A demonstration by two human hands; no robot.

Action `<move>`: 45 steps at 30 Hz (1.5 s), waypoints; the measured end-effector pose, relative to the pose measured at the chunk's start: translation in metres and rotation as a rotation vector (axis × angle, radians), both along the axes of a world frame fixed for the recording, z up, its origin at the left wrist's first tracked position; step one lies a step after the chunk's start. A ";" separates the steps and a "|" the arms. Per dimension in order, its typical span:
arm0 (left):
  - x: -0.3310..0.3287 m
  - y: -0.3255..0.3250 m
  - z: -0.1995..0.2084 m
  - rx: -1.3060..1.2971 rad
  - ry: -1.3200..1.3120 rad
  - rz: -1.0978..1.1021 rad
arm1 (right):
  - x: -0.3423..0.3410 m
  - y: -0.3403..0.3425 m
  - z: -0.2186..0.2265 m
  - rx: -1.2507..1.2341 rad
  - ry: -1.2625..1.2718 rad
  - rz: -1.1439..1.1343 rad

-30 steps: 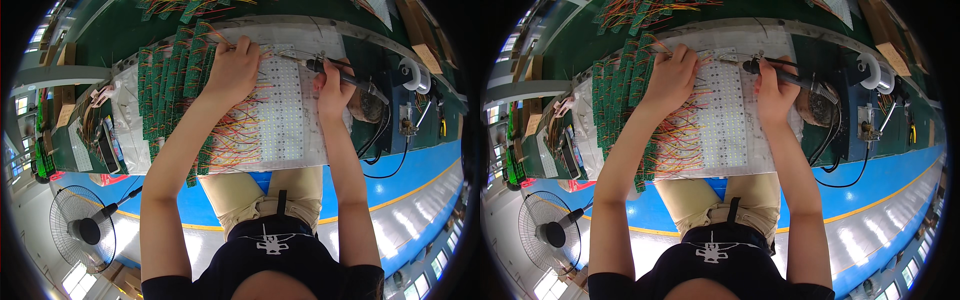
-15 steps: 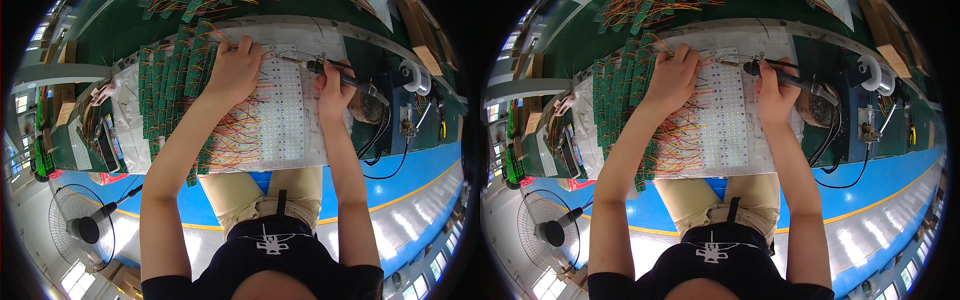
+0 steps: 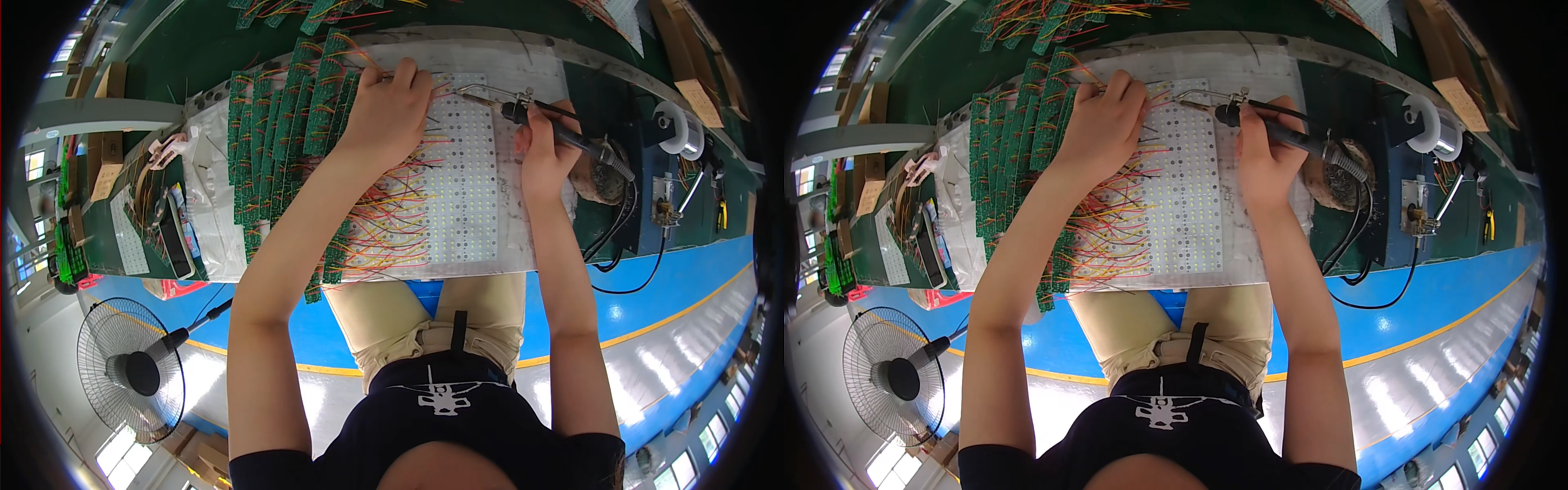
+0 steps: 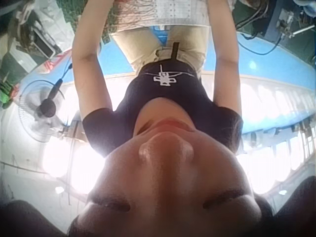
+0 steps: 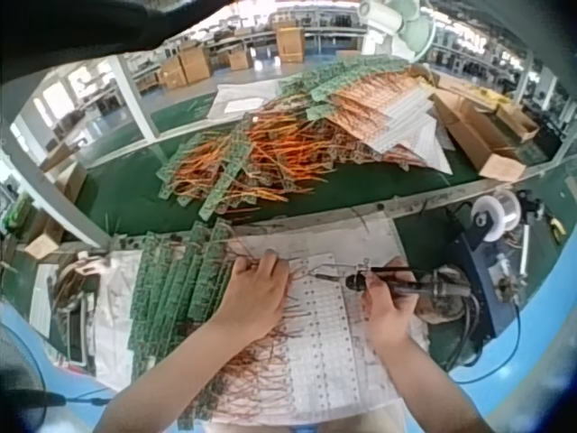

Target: The person arranges circuit boards with attached wires onto an LED board, removes their gloves, and solders the wire ends onto the board using a soldering iron.

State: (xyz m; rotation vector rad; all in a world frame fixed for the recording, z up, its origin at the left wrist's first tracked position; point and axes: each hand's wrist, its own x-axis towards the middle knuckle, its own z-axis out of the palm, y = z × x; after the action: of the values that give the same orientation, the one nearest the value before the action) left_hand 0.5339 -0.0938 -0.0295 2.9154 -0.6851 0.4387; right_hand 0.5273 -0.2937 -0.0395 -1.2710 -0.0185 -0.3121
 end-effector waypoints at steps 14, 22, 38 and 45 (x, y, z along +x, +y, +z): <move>-0.002 0.002 0.009 -0.046 0.065 0.030 | 0.002 0.002 0.003 0.132 -0.004 -0.046; -0.009 0.042 0.072 -0.409 -0.045 -0.025 | 0.003 -0.003 0.004 0.132 -0.004 -0.058; -0.060 0.064 0.074 -0.233 0.262 0.046 | 0.002 -0.003 0.003 0.137 0.051 -0.038; -0.061 0.062 0.072 -0.201 0.288 0.050 | 0.002 -0.002 0.004 0.159 0.055 -0.037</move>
State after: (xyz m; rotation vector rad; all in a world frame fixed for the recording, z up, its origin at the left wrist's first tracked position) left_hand 0.4732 -0.0321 0.0421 2.7312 -0.4968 0.0810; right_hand 0.5298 -0.2956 -0.0352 -1.1225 0.0755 -0.3037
